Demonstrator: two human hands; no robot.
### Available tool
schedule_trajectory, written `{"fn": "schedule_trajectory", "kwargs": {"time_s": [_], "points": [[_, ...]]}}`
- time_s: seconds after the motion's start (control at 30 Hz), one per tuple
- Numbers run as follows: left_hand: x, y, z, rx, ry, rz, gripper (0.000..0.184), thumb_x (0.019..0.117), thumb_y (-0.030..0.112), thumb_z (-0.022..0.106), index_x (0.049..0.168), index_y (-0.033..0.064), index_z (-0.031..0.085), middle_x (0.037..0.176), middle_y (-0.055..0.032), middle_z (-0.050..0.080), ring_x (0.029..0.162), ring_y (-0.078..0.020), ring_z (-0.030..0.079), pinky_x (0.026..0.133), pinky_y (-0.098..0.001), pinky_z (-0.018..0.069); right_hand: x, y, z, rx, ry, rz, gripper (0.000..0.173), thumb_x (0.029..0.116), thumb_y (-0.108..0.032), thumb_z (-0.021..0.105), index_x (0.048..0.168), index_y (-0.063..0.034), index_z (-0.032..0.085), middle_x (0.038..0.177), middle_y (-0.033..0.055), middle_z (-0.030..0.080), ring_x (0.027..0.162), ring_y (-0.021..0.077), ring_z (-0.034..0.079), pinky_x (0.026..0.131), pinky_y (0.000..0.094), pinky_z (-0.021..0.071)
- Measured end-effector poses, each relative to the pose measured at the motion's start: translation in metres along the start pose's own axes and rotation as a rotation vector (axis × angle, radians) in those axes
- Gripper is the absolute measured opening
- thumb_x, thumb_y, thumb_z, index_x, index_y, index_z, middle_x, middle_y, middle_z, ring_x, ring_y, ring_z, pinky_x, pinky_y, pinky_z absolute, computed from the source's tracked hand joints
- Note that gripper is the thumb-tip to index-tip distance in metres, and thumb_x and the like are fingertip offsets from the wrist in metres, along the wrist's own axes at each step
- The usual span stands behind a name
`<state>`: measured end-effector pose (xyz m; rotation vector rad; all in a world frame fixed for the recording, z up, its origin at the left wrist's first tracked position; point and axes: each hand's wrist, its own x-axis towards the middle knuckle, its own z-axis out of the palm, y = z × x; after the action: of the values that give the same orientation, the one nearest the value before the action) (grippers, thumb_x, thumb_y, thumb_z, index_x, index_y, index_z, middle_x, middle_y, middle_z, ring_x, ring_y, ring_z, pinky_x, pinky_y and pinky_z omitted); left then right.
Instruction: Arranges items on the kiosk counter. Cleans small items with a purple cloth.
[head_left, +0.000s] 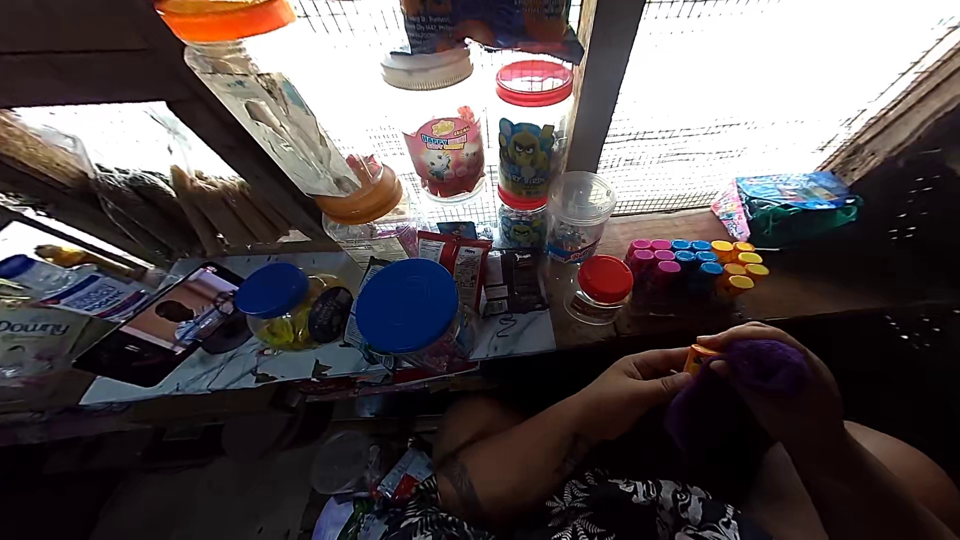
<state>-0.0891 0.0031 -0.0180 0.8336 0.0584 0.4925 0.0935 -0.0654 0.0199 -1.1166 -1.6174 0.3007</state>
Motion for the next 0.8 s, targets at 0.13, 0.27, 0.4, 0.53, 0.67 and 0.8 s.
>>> {"fn": "schedule_trajectory", "kwargs": {"time_s": [0.13,0.27,0.4,0.53,0.67,0.8], "points": [[-0.001,0.001,-0.002,0.005,-0.006,0.062,0.03,0.1032,0.008,0.05,0.131,0.0015,0.057,0.114,0.0027,0.069,0.102,-0.0043,0.066,0.094,-0.0272,0.0535,-0.001,-0.005,0.002,0.17,-0.028,0.078,0.031,0.0958,-0.021,0.07,0.126,-0.0246,0.064,0.119,-0.0119,0.073,0.11,0.0034,0.068,0.096,0.02,0.0557],[0.0,0.002,-0.007,-0.011,0.041,0.102,0.032,0.1028,0.009,0.05,0.133,0.0007,0.054,0.114,0.0019,0.068,0.102,-0.0064,0.066,0.094,-0.0294,0.0538,-0.001,0.004,0.002,0.207,-0.174,0.073,0.047,0.0902,-0.023,0.077,0.135,-0.0272,0.061,0.136,-0.0074,0.063,0.129,0.0099,0.057,0.11,0.0279,0.0481],[0.001,0.005,-0.007,-0.016,0.072,0.108,0.033,0.1029,0.008,0.05,0.135,0.0001,0.052,0.115,0.0011,0.068,0.102,-0.0069,0.066,0.094,-0.03,0.054,-0.003,0.005,0.005,0.152,-0.224,0.111,0.066,0.0847,-0.033,0.082,0.144,-0.0288,0.054,0.145,-0.0072,0.055,0.134,0.0095,0.051,0.113,0.0279,0.0446],[0.001,0.005,-0.006,-0.028,0.073,0.091,0.032,0.1034,0.009,0.049,0.135,0.0005,0.052,0.114,0.0011,0.068,0.102,-0.0073,0.067,0.094,-0.0306,0.0544,-0.002,0.004,0.003,0.064,-0.223,0.085,0.069,0.082,-0.038,0.084,0.143,-0.0256,0.055,0.141,-0.007,0.056,0.132,0.0063,0.051,0.111,0.0248,0.0442],[0.002,0.001,-0.007,0.002,0.031,0.072,0.031,0.1023,0.009,0.052,0.132,0.0008,0.056,0.113,0.0023,0.069,0.1,-0.0053,0.066,0.092,-0.0282,0.0542,0.002,0.003,-0.002,0.005,-0.135,0.025,0.042,0.088,-0.034,0.079,0.126,-0.023,0.066,0.122,-0.0089,0.067,0.117,0.0029,0.061,0.102,0.021,0.0506],[0.001,0.001,-0.005,0.036,0.0,0.048,0.029,0.1029,0.009,0.052,0.131,0.0016,0.057,0.114,0.0019,0.07,0.101,-0.0052,0.067,0.093,-0.0284,0.0547,0.003,-0.001,-0.002,0.01,-0.041,0.036,0.025,0.0939,-0.027,0.073,0.117,-0.0186,0.069,0.112,-0.0091,0.071,0.107,0.0012,0.066,0.096,0.0198,0.0542]]}}
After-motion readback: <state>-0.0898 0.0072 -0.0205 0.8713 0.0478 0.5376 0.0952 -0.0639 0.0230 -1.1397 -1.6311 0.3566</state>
